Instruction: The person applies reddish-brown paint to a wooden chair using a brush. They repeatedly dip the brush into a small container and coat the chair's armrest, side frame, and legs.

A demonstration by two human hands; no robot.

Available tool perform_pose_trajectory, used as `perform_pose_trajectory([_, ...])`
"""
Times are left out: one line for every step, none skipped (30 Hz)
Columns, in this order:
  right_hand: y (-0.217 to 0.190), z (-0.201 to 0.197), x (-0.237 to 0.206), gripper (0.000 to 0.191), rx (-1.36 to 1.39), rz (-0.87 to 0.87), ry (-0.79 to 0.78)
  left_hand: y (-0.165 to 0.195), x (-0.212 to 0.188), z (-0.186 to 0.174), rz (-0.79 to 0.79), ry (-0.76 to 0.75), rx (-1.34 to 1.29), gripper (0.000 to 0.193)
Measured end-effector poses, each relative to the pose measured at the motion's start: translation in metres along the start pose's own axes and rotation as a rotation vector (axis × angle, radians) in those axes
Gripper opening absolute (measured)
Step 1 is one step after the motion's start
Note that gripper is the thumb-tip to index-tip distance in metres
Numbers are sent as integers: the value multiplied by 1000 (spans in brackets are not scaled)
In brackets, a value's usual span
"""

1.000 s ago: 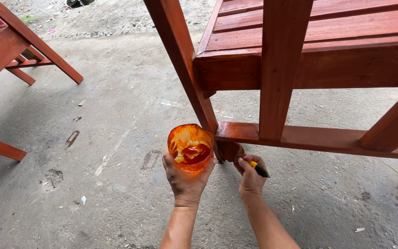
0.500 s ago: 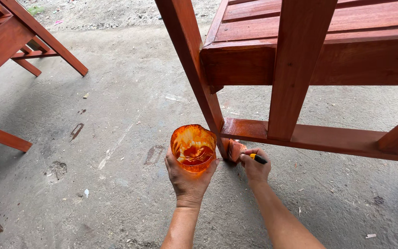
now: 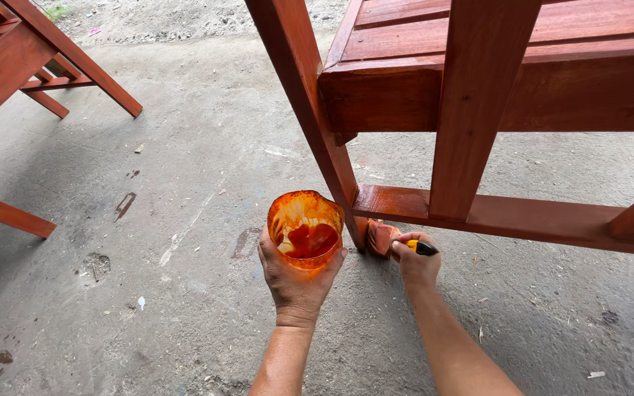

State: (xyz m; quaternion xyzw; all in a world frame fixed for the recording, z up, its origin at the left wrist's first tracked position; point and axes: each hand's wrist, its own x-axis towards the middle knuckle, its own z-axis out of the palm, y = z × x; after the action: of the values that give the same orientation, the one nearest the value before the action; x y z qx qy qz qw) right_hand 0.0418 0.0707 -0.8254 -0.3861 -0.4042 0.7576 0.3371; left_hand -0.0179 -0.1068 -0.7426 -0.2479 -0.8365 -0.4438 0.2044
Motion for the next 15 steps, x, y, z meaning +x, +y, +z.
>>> perform_pose_trajectory([5,0,-2,18,44,-6,-2,0,0,-2,1,1,-2,114])
perform_pose_trajectory([6,-1,-4,18,113,72,0,0,1,-3,2,1,-5,114])
perform_pose_trajectory([6,-3,-5,19,182,147,4,1,1,-4,6,1,-12,114])
perform_pose_trajectory([6,-6,-5,19,249,221,6,1,1,-4,12,14,-14,114])
perform_pose_trajectory([5,-9,-5,20,312,240,-12,3,0,-4,20,26,-17,115])
perform_pose_trajectory([3,-13,-4,20,373,259,-28,5,0,-2,27,36,-22,115])
perform_pose_trajectory([0,-16,-4,21,433,280,-45,7,-1,0,31,41,-27,114])
perform_pose_trajectory([-4,-18,-5,21,525,300,-92,9,-1,2,33,45,-32,114])
perform_pose_trajectory([-8,-19,-5,22,615,318,-139,12,-3,6,35,48,-41,113])
perform_pose_trajectory([-11,-20,-6,22,706,335,-188,15,-4,9,34,40,-46,113])
perform_pose_trajectory([-13,-20,-7,21,703,345,-169,18,-5,12,34,34,-50,114])
perform_pose_trajectory([-15,-20,-9,19,699,355,-149,20,-5,14,33,26,-53,115])
perform_pose_trajectory([-16,-20,-10,18,694,367,-125,22,-6,15,38,32,-64,115])
perform_pose_trajectory([-16,-21,-11,19,687,350,-140,23,-7,17,44,35,-77,115])
perform_pose_trajectory([-15,-22,-12,19,680,328,-158,25,-7,20,55,40,-94,115])
